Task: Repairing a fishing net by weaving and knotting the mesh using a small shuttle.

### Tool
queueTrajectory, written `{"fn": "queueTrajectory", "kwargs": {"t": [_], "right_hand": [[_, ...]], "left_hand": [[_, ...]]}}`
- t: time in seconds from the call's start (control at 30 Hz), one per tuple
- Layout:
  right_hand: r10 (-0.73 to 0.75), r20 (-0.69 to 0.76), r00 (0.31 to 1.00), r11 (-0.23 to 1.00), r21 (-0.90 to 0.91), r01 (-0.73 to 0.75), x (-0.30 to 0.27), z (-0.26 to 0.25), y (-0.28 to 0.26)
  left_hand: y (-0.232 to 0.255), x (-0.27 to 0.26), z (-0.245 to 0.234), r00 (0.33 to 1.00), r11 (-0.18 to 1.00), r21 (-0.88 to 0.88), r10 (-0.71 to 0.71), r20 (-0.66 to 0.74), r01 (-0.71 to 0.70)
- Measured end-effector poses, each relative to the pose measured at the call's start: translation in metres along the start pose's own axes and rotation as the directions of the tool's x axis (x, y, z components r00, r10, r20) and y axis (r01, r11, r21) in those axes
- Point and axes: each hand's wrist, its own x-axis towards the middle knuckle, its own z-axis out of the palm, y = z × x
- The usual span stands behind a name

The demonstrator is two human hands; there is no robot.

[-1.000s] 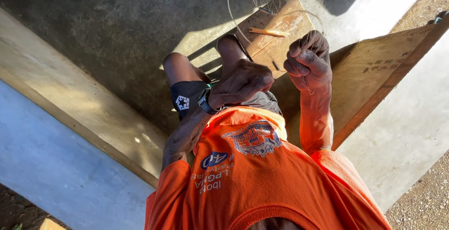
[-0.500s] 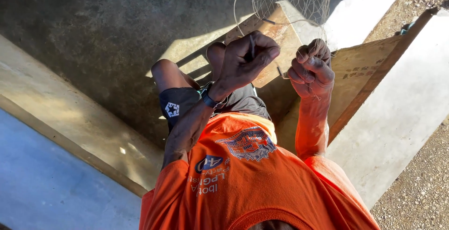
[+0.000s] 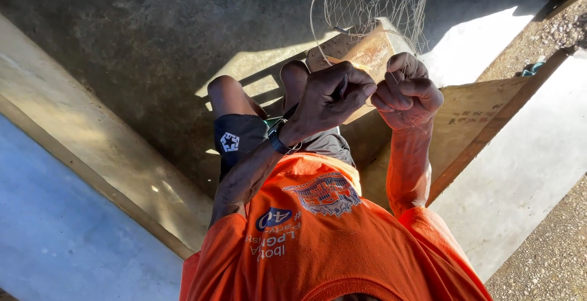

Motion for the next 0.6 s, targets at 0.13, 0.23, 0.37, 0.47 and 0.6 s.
{"fn": "queueTrajectory", "kwargs": {"t": [0.13, 0.23, 0.37, 0.47, 0.6], "right_hand": [[-0.024, -0.032, 0.999, 0.995, -0.094, 0.021, -0.009, 0.0, -0.006], [-0.024, -0.048, 0.999, 0.993, -0.118, 0.018, -0.019, -0.011, -0.01], [-0.023, -0.053, 0.998, 0.985, -0.173, 0.013, -0.029, -0.016, -0.004], [-0.017, -0.066, 0.998, 0.989, -0.145, 0.007, -0.039, -0.018, -0.001], [0.033, -0.058, 0.998, 0.999, -0.016, -0.034, -0.046, -0.015, 0.005]], "left_hand": [[-0.005, -0.001, 0.003, 0.999, 0.999, 0.036, 0.0, 0.038, -0.002], [-0.011, -0.003, 0.007, 0.999, 0.999, 0.033, 0.015, 0.037, -0.016], [0.0, -0.005, 0.006, 0.996, 0.996, 0.075, -0.054, 0.073, 0.049], [0.005, -0.016, -0.002, 0.985, 0.99, 0.077, -0.13, 0.113, 0.122], [-0.003, -0.055, -0.017, 0.847, 0.828, -0.178, -0.509, 0.157, 0.531]]}}
